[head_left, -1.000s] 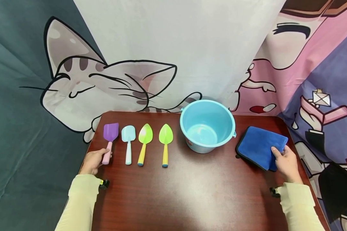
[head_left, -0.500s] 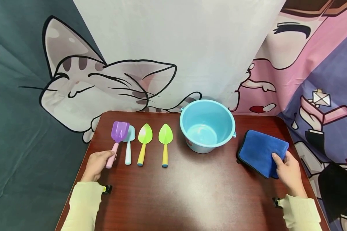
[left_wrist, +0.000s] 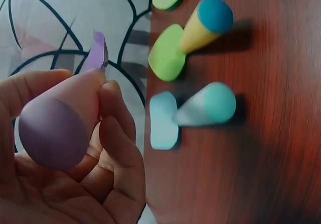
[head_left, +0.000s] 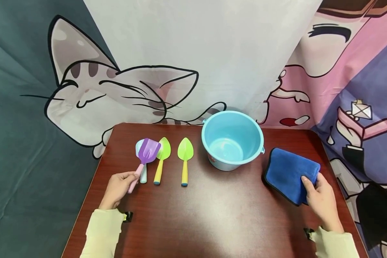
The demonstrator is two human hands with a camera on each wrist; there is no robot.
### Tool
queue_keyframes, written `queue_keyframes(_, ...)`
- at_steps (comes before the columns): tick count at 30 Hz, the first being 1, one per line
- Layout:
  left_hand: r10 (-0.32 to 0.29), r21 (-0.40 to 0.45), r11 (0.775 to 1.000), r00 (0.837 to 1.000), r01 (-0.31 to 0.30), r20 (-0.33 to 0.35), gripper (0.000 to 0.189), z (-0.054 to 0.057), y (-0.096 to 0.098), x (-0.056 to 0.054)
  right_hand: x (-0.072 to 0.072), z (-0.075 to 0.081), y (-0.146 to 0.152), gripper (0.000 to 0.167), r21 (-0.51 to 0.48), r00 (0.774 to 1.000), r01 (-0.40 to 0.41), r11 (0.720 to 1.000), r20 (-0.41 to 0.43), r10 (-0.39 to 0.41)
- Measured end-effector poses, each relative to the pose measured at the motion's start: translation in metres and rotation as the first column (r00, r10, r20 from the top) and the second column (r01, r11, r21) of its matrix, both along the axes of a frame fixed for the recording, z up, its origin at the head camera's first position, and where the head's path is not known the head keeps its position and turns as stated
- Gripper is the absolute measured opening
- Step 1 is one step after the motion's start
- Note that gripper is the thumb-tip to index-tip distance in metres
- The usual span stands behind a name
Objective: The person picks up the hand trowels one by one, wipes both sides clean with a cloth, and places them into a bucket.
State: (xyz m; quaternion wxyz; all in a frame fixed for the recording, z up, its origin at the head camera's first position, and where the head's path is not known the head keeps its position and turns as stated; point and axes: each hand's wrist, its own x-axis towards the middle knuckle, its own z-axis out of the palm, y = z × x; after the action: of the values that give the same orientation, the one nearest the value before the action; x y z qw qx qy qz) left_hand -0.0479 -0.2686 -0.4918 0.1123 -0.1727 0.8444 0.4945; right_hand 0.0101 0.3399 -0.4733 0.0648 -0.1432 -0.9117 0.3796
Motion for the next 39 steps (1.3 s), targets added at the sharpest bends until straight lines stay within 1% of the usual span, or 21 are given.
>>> queue_keyframes(4,-0.028,0.025,0.999,1.0,0.028,-0.007,0.031,-0.001,0.011,0.007,0.005,0.006,-0.005,0.034,0.071,0.997,-0.071,0.995,-0.022,0.072)
queue_keyframes(6,-0.046,0.047,0.998,0.999,0.046,-0.01,0.03,-0.002,0.017,0.011,0.006,0.008,-0.009,0.032,0.097,0.993,-0.108,0.989,-0.038,0.112)
queue_keyframes(8,-0.068,0.051,0.996,0.998,0.069,-0.018,0.029,-0.002,0.024,0.014,0.008,0.01,-0.013,0.03,0.116,0.988,-0.139,0.983,-0.056,0.147)
queue_keyframes(14,-0.13,0.042,0.99,0.991,0.131,-0.023,0.024,0.001,0.04,0.021,0.014,0.017,-0.027,0.026,0.154,0.976,-0.186,0.97,-0.086,0.201)
queue_keyframes(18,-0.149,0.036,0.988,0.988,0.151,-0.031,0.022,0.002,0.049,0.025,0.014,0.02,-0.035,0.026,0.174,0.965,-0.219,0.96,-0.107,0.24)
queue_keyframes(20,-0.152,0.046,0.987,0.988,0.154,-0.033,0.022,0.001,0.053,0.026,0.014,0.021,-0.04,0.026,0.19,0.958,-0.238,0.953,-0.118,0.263)
queue_keyframes(25,-0.171,0.042,0.984,0.985,0.172,-0.038,0.019,0.002,0.062,0.029,0.016,0.02,-0.054,0.022,0.219,0.941,-0.282,0.934,-0.125,0.313)
queue_keyframes(27,-0.187,0.019,0.982,0.981,0.189,-0.051,0.018,0.002,0.065,0.03,0.016,0.02,-0.059,0.022,0.219,0.934,-0.302,0.928,-0.125,0.333)
queue_keyframes(29,-0.204,0.019,0.979,0.977,0.205,-0.057,0.018,0.002,0.068,0.032,0.016,0.02,-0.064,0.024,0.22,0.926,-0.323,0.92,-0.125,0.355)
queue_keyframes(33,-0.25,0.022,0.968,0.967,0.251,-0.036,0.019,0.003,0.075,0.034,0.015,0.018,-0.074,0.027,0.218,0.905,-0.366,0.905,-0.142,0.4)
queue_keyframes(35,-0.281,0.023,0.959,0.96,0.281,-0.023,0.018,0.002,0.078,0.035,0.015,0.016,-0.079,0.028,0.216,0.893,-0.391,0.895,-0.148,0.425)
queue_keyframes(39,-0.338,0.016,0.941,0.941,0.338,-0.026,0.017,0.0,0.085,0.035,0.014,0.014,-0.089,0.028,0.201,0.868,-0.441,0.875,-0.152,0.473)
